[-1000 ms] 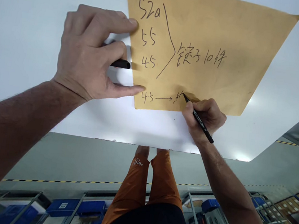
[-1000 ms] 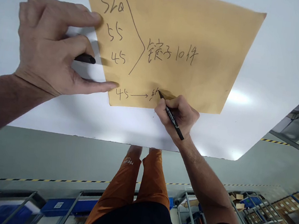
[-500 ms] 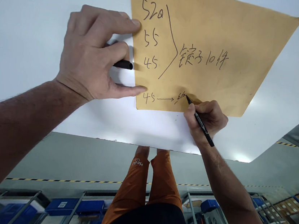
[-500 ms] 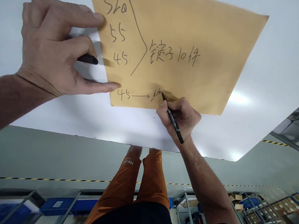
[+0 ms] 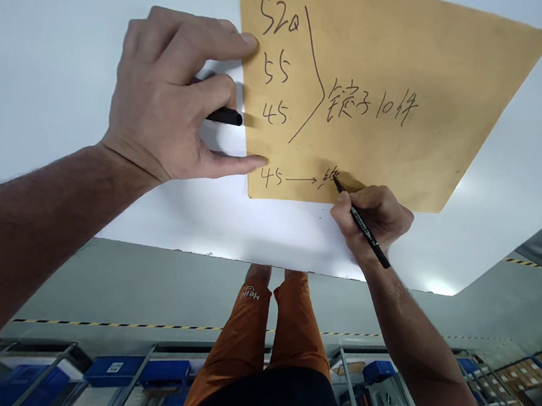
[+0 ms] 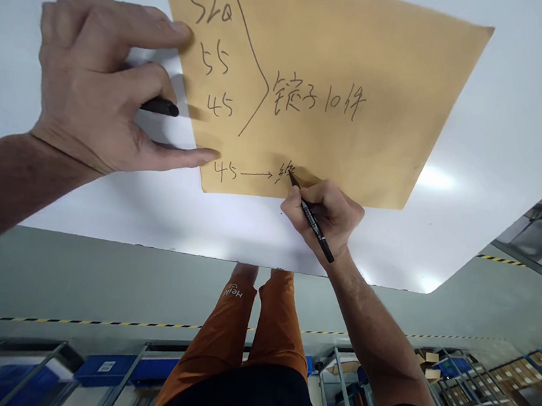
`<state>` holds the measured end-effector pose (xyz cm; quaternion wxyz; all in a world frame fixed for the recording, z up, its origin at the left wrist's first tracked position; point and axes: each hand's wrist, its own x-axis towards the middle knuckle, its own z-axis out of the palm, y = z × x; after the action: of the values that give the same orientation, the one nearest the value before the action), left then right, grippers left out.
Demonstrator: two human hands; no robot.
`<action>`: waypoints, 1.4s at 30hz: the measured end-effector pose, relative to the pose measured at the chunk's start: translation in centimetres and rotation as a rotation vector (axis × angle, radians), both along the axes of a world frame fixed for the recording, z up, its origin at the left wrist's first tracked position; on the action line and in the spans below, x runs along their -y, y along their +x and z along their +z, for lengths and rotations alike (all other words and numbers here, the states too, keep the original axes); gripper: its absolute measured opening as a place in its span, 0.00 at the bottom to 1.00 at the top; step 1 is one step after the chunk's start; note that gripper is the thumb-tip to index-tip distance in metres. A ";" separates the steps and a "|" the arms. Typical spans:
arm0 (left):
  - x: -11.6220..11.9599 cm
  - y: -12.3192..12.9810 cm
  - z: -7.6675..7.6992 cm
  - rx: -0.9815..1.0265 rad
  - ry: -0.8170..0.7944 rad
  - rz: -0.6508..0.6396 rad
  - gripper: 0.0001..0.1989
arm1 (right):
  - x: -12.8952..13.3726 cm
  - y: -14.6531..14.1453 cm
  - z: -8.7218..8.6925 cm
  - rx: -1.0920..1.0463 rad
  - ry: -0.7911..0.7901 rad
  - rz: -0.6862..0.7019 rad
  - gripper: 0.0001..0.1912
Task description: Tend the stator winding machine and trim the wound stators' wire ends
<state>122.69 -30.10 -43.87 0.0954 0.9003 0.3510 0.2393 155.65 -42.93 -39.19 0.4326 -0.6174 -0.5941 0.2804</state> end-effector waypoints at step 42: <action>-0.1 -0.3 0.5 -0.011 -0.058 -0.006 0.34 | 0.2 1.7 0.1 -0.025 -0.005 0.025 0.21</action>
<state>122.38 -29.98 -43.37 0.1202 0.8995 0.3556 0.2236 157.38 -43.12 -39.06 0.4349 -0.6075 -0.5957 0.2949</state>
